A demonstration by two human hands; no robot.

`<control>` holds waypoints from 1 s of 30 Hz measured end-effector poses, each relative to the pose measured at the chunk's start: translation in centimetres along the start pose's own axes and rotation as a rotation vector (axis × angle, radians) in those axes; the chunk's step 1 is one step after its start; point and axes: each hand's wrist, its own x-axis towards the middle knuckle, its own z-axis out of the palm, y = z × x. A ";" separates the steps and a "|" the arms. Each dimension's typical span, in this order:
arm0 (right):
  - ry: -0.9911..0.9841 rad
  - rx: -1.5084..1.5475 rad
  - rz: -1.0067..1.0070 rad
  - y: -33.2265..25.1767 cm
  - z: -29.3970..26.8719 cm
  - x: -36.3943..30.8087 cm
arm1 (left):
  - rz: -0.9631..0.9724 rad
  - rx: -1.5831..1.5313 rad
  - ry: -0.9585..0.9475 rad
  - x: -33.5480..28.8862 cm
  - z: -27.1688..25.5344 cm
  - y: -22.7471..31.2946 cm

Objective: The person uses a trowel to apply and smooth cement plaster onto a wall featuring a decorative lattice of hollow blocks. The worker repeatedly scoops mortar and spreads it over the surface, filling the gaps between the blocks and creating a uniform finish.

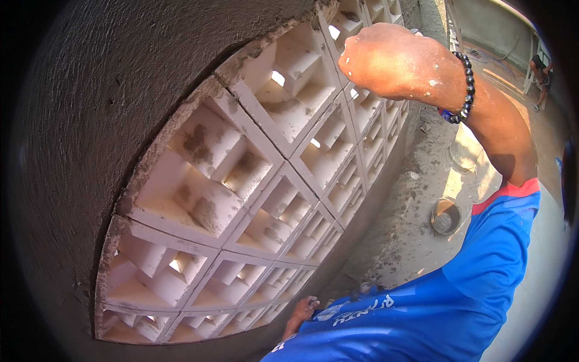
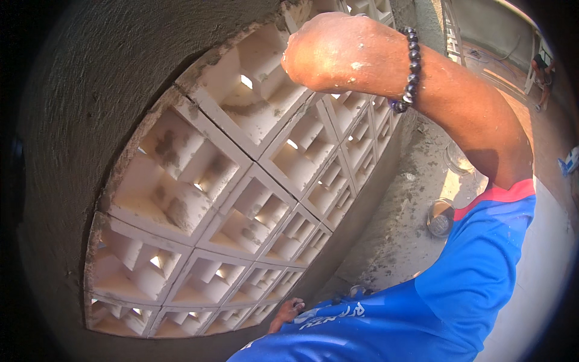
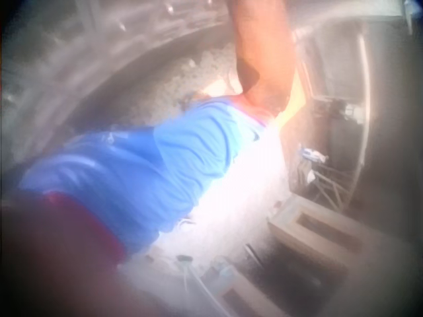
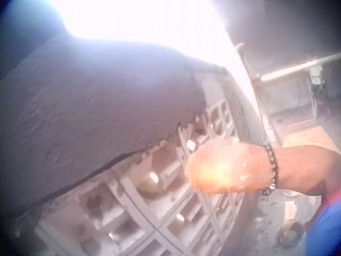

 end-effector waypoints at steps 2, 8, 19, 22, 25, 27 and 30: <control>0.292 0.161 -0.044 1.8 1.3 -2.7 | -0.005 0.015 0.002 -0.6 0.5 -1.1; 0.671 0.566 -0.071 -0.9 7.3 -5.3 | -0.127 0.084 -0.115 -2.0 -1.9 0.1; 0.735 0.870 -0.018 -4.4 8.7 -4.0 | -0.085 0.110 0.009 -4.3 -3.7 -2.5; 0.734 1.011 0.006 -5.8 8.8 -4.0 | -0.070 0.102 0.007 -3.4 -2.8 -2.8; 0.952 1.154 -0.066 -10.7 11.5 -1.9 | -0.070 0.077 -0.020 -2.7 -2.7 -1.8; 0.972 1.226 -0.053 -14.4 11.9 -0.5 | -0.067 0.041 -0.005 -2.7 -1.9 -1.8; 1.030 1.313 0.019 -16.6 11.3 1.5 | -0.040 -0.004 0.046 -2.8 -1.6 -1.6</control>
